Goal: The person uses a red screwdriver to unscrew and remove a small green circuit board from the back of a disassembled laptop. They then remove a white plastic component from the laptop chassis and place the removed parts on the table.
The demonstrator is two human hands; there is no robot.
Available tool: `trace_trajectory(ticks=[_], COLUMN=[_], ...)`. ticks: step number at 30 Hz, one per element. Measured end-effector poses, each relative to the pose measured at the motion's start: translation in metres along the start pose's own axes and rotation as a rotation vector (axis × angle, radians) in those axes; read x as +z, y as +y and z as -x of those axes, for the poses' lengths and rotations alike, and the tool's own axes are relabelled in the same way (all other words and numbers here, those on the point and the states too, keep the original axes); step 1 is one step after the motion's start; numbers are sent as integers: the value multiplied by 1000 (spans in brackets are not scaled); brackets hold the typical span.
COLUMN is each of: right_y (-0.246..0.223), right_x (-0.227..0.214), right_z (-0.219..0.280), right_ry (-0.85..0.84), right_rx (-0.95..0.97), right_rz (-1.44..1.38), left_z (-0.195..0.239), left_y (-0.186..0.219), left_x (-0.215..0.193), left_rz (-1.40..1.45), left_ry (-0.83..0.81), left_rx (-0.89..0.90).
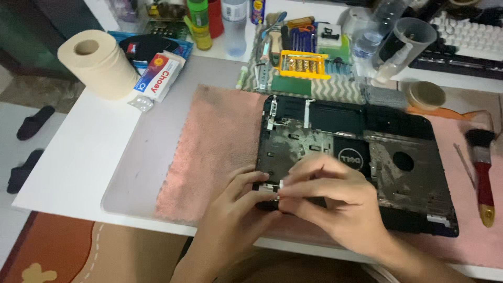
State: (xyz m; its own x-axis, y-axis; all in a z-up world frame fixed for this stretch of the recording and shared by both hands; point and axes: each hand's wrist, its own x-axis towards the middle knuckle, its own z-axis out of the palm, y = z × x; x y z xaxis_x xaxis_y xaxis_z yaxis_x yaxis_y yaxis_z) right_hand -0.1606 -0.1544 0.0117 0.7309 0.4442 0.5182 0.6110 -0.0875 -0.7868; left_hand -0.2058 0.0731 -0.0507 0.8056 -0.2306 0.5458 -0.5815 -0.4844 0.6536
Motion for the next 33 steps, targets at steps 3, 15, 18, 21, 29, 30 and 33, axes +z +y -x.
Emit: trace_trajectory(ticks=[3,15,18,21,29,30,33], right_y=[-6,11,14,16,16,18,11], right_x=[-1,2,0,-1,-1,-2,-5], right_z=[-3,-6,-4,-7,-4,-2,-8], right_ry=[-26,-46,-52,-41,-18,3,-16], right_rx=[-69,-244,-238,-235,-224,-206,-207], right_rz=[62,47,78,109,42,88,115], left_z=[-5,-8,-8,-13,-20,-22,-26], left_y=[-2,-9,-2,6,4,4,1], left_x=[6,7,3,-1,-5,-6,-4], left_rz=[2,133,132,165,166,170,132], left_ry=[-10,-101,-103,-123,-168,-195,-203], left_rx=[-20,-198,-197,-250,-224,-250,-231])
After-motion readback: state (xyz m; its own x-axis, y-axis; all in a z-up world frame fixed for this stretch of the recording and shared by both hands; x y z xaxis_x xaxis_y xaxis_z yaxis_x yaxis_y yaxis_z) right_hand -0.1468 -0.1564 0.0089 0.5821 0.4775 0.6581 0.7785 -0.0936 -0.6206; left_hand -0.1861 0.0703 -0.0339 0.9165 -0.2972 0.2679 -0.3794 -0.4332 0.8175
